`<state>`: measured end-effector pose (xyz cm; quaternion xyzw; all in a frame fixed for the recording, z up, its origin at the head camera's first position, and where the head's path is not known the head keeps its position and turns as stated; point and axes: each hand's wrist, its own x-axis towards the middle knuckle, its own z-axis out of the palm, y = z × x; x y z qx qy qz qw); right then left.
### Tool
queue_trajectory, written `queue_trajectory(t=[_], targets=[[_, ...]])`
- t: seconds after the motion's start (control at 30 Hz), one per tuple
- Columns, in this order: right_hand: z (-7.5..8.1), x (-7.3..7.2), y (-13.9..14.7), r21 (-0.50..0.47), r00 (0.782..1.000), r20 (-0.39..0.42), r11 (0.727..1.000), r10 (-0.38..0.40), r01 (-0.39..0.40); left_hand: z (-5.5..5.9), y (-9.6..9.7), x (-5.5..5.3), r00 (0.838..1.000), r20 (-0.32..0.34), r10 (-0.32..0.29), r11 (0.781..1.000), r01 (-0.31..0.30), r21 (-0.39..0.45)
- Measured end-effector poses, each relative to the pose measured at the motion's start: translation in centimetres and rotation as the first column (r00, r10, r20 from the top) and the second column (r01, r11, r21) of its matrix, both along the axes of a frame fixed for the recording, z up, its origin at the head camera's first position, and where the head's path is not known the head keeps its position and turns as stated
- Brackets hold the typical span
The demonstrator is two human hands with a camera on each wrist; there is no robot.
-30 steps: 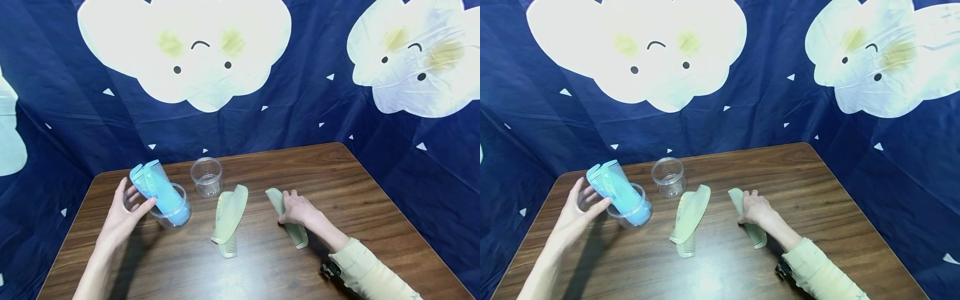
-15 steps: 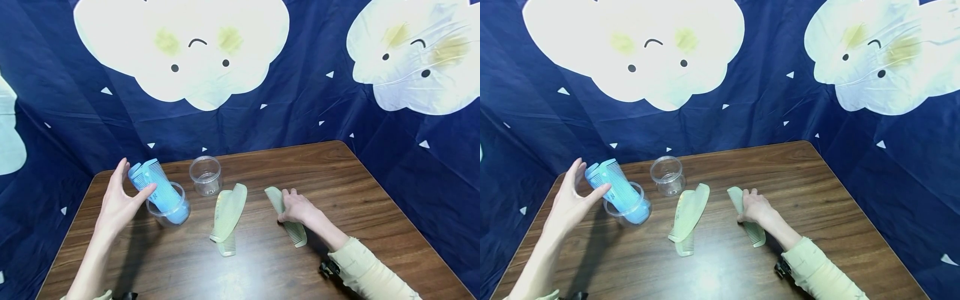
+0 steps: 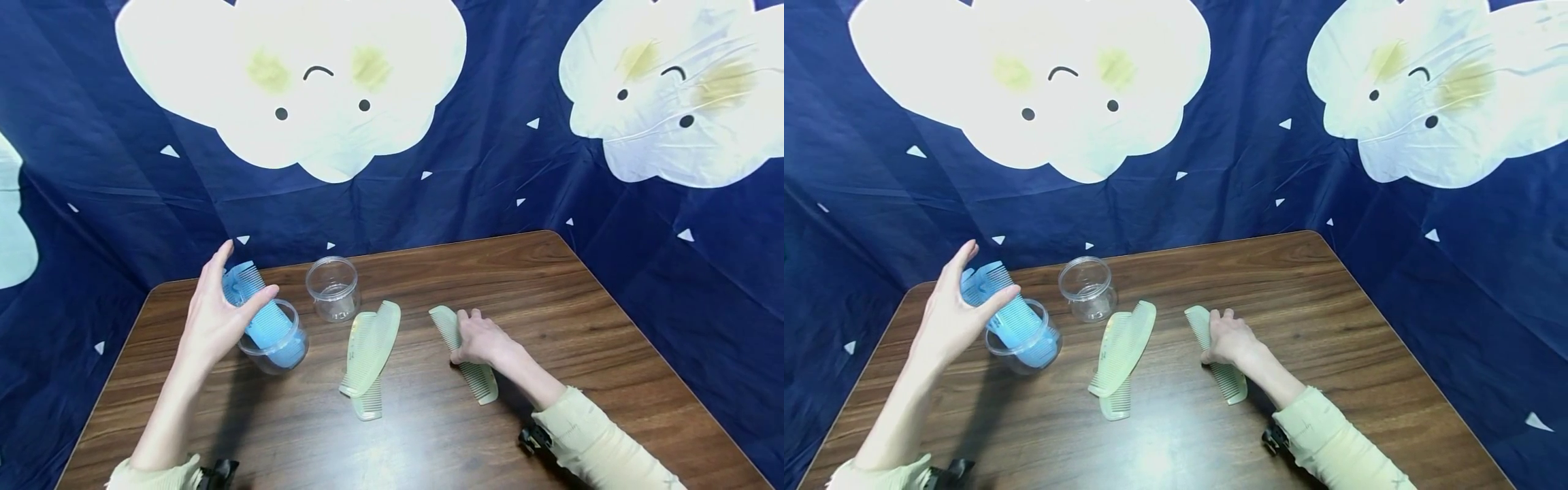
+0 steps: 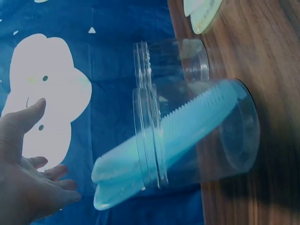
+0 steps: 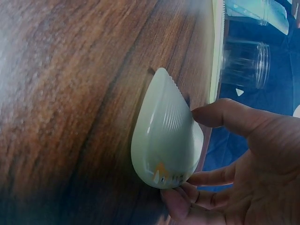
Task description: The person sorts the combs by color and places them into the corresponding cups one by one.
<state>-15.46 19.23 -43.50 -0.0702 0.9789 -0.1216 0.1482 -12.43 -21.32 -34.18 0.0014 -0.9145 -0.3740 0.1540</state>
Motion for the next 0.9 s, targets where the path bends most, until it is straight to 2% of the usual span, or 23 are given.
queue_trajectory(t=[0.2, 0.33, 0.5, 0.67, 0.9], targets=[[0.1, -0.1, -0.1, 0.0, 1.0, -0.01, 1.0, 0.012, -0.012, 0.1, 1.5, -0.6, 0.998, 0.007, -0.058, 0.998, 0.058, -0.002], [0.1, -0.1, -0.1, -0.004, 1.0, 0.003, 1.0, 0.008, -0.008, -0.2, 2.6, -1.4, 0.995, 0.017, -0.1, 0.995, 0.1, 0.001], [0.1, -0.2, -0.1, -0.004, 1.0, 0.01, 1.0, 0.0, 0.0, -0.9, 3.6, -2.8, 0.986, 0.079, -0.144, 0.99, 0.144, 0.002], [0.0, -0.2, -0.1, -0.015, 1.0, 0.016, 1.0, 0.001, -0.001, -1.7, 4.2, -4.0, 0.974, 0.16, -0.159, 0.986, 0.164, -0.019], [-0.1, -0.3, 0.0, -0.024, 1.0, 0.015, 1.0, -0.006, 0.006, -2.8, 4.5, -5.5, 0.965, 0.19, -0.182, 0.981, 0.191, -0.03]])
